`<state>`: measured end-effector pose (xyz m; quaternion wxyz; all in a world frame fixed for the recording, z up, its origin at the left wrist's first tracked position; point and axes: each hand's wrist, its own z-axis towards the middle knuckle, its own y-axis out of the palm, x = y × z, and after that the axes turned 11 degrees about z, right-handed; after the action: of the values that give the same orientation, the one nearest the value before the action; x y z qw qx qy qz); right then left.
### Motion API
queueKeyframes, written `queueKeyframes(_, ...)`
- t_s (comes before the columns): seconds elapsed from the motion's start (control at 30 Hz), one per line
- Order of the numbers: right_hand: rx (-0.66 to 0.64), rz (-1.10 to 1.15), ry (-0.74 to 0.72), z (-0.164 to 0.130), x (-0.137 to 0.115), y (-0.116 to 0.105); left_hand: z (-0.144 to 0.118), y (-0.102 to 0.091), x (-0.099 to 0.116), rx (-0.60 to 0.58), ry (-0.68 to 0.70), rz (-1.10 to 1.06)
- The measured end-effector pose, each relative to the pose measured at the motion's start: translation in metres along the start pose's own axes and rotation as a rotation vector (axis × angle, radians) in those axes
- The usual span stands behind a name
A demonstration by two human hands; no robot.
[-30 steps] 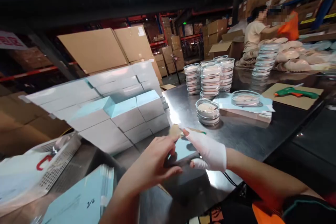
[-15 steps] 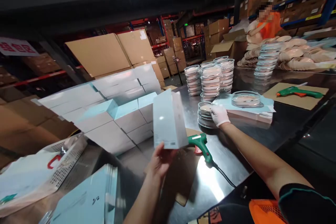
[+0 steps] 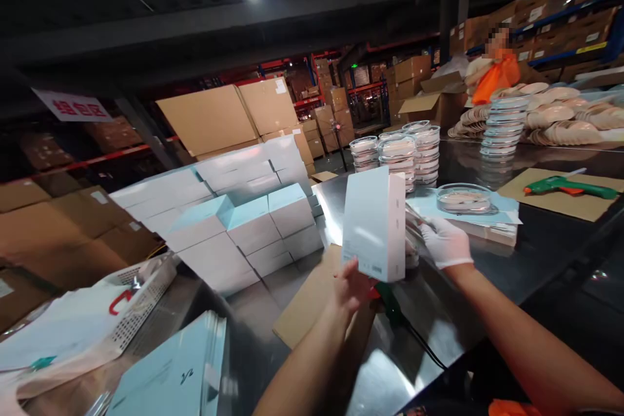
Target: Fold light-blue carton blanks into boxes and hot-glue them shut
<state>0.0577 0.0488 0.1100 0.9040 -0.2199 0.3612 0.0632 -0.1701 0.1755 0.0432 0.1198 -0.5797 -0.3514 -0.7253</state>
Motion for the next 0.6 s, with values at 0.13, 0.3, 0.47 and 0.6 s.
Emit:
queueKeyframes(0.13,0.164,0.112,0.008,0.018,-0.019,-0.044,-0.044,-0.041,0.014,0.255,0.162,0.145)
queueKeyframes(0.3,-0.116,0.426,-0.203,0.016,-0.072,-0.085,-0.095,-0.093,0.010,0.569,0.245,0.522)
queueKeyframes(0.47,-0.731,0.400,-0.331,0.010,-0.123,-0.067,-0.125,-0.100,-0.011,0.568,0.185,0.610)
queueKeyframes(0.6,-0.775,0.382,-0.431,-0.006,-0.131,-0.031,-0.138,-0.084,-0.028,0.491,0.039,0.677)
